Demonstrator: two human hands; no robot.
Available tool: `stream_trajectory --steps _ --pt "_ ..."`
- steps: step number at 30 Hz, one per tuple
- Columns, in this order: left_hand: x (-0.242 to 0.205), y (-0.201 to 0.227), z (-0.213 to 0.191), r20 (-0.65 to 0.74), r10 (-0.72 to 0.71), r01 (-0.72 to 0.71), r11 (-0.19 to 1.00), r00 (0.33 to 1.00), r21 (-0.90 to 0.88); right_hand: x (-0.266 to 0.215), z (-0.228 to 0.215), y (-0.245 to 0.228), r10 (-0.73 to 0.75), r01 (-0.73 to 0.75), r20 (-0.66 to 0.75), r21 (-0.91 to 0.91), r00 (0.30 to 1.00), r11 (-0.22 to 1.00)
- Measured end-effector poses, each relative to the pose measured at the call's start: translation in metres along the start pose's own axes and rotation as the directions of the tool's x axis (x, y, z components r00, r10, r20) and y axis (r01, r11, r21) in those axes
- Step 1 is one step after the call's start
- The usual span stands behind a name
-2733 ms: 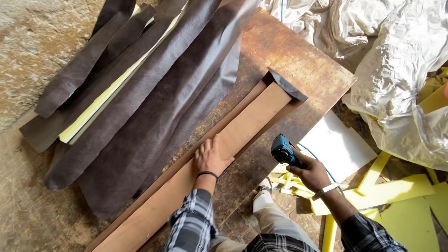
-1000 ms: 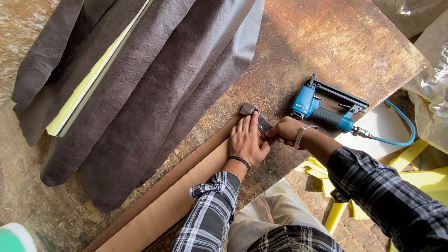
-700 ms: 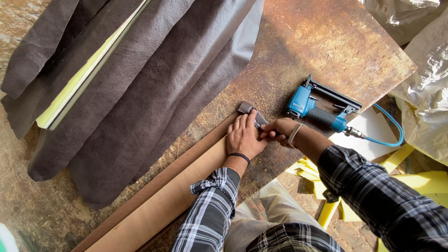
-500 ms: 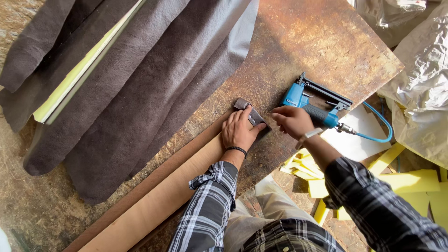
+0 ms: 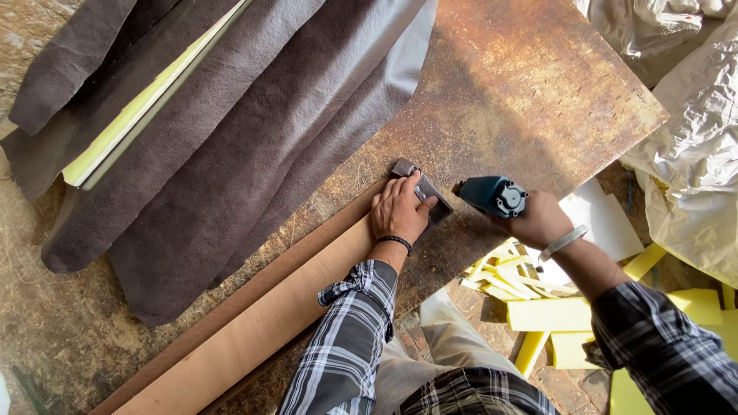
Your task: The person staples dark fabric onto a long wooden frame using a pneumatic staple gun. They smooth the fabric, fold edges, and secure it along the length of the frame. The person also staples fabric onto a smaller wooden piece. A second person is visible nearby handling yellow foam.
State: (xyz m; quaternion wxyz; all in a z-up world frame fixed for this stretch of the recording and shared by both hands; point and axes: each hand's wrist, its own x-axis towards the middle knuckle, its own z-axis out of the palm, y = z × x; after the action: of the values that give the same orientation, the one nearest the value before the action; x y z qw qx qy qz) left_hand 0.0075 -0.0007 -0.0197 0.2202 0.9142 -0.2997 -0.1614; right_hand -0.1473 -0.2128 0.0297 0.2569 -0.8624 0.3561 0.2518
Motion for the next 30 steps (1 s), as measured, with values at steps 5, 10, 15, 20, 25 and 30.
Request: stream_trajectory --steps 5,10,15,20,25,30 --pt "-0.005 0.006 -0.004 -0.024 -0.003 0.003 1.000 1.000 -0.018 -0.025 0.022 -0.012 -0.026 0.039 -0.060 0.221 0.998 0.975" --pt "-0.007 0.005 -0.007 0.036 -0.035 0.037 0.998 0.999 -0.053 -0.022 0.026 -0.028 0.023 -0.018 -0.028 0.183 0.999 0.983" --pt "-0.003 0.001 -0.010 0.026 -0.051 0.052 0.999 0.998 -0.013 -0.024 0.021 -0.043 0.000 0.004 -0.040 0.113 0.999 0.994" --pt "0.000 0.000 0.001 0.011 -0.050 0.051 0.998 0.999 -0.031 -0.030 0.025 -0.044 -0.058 0.060 -0.022 0.117 0.998 0.991" --pt "-0.003 -0.011 0.020 -0.040 -0.044 0.042 0.998 0.998 -0.036 -0.028 0.031 -0.032 -0.060 0.066 -0.047 0.156 0.997 0.986" --pt "-0.008 -0.017 0.012 -0.090 -0.037 0.025 0.991 0.995 -0.129 -0.003 0.008 -0.001 -0.008 0.025 -0.169 0.095 0.986 0.995"
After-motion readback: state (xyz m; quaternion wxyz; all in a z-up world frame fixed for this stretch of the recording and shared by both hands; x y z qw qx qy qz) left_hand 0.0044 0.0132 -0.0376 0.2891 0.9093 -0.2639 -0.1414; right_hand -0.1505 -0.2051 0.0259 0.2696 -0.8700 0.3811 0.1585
